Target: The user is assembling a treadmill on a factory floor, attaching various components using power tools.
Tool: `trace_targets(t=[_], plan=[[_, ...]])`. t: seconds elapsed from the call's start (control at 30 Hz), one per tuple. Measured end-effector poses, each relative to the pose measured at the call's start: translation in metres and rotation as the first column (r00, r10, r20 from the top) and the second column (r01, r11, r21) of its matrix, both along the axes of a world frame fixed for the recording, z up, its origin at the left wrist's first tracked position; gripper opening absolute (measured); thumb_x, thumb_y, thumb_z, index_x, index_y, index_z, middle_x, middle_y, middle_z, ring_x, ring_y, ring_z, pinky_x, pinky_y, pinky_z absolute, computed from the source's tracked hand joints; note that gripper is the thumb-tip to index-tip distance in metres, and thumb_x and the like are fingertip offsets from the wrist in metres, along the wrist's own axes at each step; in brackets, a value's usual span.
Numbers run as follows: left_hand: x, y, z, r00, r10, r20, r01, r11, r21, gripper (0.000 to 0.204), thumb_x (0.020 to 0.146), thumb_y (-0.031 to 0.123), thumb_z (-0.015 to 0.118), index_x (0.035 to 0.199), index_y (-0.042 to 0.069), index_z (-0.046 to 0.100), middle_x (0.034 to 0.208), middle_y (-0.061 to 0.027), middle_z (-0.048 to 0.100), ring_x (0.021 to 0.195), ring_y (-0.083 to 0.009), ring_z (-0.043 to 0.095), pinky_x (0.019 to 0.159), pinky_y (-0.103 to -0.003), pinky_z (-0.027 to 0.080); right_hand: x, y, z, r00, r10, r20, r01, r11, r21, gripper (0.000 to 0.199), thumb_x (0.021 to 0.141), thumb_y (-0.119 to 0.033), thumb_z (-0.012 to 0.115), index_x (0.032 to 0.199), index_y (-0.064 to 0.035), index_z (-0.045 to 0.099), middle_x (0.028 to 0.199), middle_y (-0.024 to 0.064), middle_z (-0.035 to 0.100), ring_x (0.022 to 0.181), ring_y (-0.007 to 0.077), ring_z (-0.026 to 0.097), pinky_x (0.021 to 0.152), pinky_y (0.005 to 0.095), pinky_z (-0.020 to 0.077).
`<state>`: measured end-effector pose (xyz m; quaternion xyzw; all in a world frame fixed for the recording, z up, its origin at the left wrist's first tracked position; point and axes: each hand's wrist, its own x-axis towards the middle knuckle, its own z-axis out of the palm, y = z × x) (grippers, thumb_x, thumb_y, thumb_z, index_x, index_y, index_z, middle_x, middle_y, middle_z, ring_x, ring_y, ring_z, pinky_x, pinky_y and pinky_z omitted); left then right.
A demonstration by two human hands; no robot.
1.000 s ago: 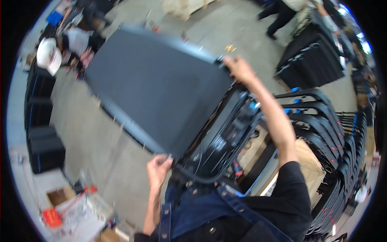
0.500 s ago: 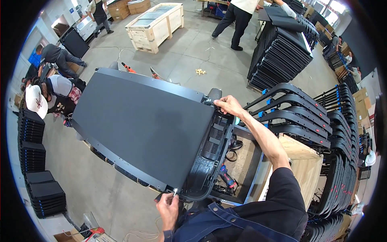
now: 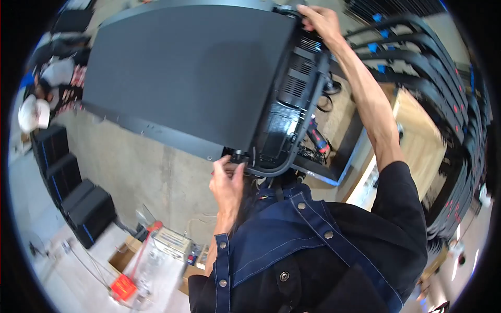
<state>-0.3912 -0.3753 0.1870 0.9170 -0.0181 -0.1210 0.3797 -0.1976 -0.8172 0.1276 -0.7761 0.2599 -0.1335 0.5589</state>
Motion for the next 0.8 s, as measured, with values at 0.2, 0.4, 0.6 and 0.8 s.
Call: trace_targets(t=[0.2, 0.4, 0.6, 0.8], plan=[[0.018, 0.007, -0.002, 0.939, -0.321, 0.119, 0.274, 0.913, 0.303, 0.024, 0.086, 0.017, 0.08, 0.101, 0.002, 0.069, 0.077, -0.0105, 0.07, 0.064, -0.025, 0.068, 0.06, -0.038, 0.052, -0.051, 0.042, -0.01, 0.885, -0.182, 0.429, 0.254, 0.961, -0.114, 0.035, 0.098, -0.033, 0.066, 0.1, 0.0013, 0.069, 0.078, 0.0083, 0.068, 0.07, 0.016, 0.065, 0.064, 0.0311, 0.0518], [0.025, -0.006, 0.004, 0.92, -0.392, -0.001, 0.327, 0.767, 0.552, 0.022, 0.085, 0.026, 0.079, 0.088, 0.006, 0.071, 0.072, -0.0094, 0.069, 0.065, -0.0316, 0.068, 0.059, -0.043, 0.05, -0.258, 0.156, -0.109, 0.955, -0.018, -0.296, 0.004, 0.999, -0.049, 0.016, 0.093, -0.015, 0.063, 0.101, -0.0015, 0.066, 0.094, 0.0203, 0.071, 0.089, 0.0388, 0.07, 0.075, 0.0459, 0.053], [0.032, -0.003, 0.003, 0.915, -0.404, -0.011, 0.359, 0.8, 0.48, 0.021, 0.086, 0.026, 0.078, 0.089, 0.006, 0.073, 0.071, -0.0103, 0.069, 0.065, -0.0318, 0.068, 0.06, -0.042, 0.051, -0.329, 0.228, -0.252, 0.816, 0.215, -0.537, -0.376, 0.903, -0.21, 0.024, 0.086, -0.008, 0.062, 0.109, -0.0016, 0.067, 0.101, 0.0231, 0.067, 0.095, 0.044, 0.068, 0.078, 0.0523, 0.0573], [0.031, 0.005, 0.001, 0.89, -0.455, 0.009, 0.405, 0.802, 0.439, 0.021, 0.087, 0.027, 0.078, 0.088, 0.007, 0.073, 0.068, -0.0099, 0.069, 0.062, -0.0299, 0.068, 0.06, -0.04, 0.051, -0.316, 0.237, -0.283, 0.674, 0.375, -0.636, -0.595, 0.786, -0.167, 0.021, 0.09, -0.012, 0.056, 0.102, -0.0027, 0.07, 0.102, 0.0242, 0.07, 0.097, 0.0416, 0.07, 0.079, 0.0501, 0.0582]])
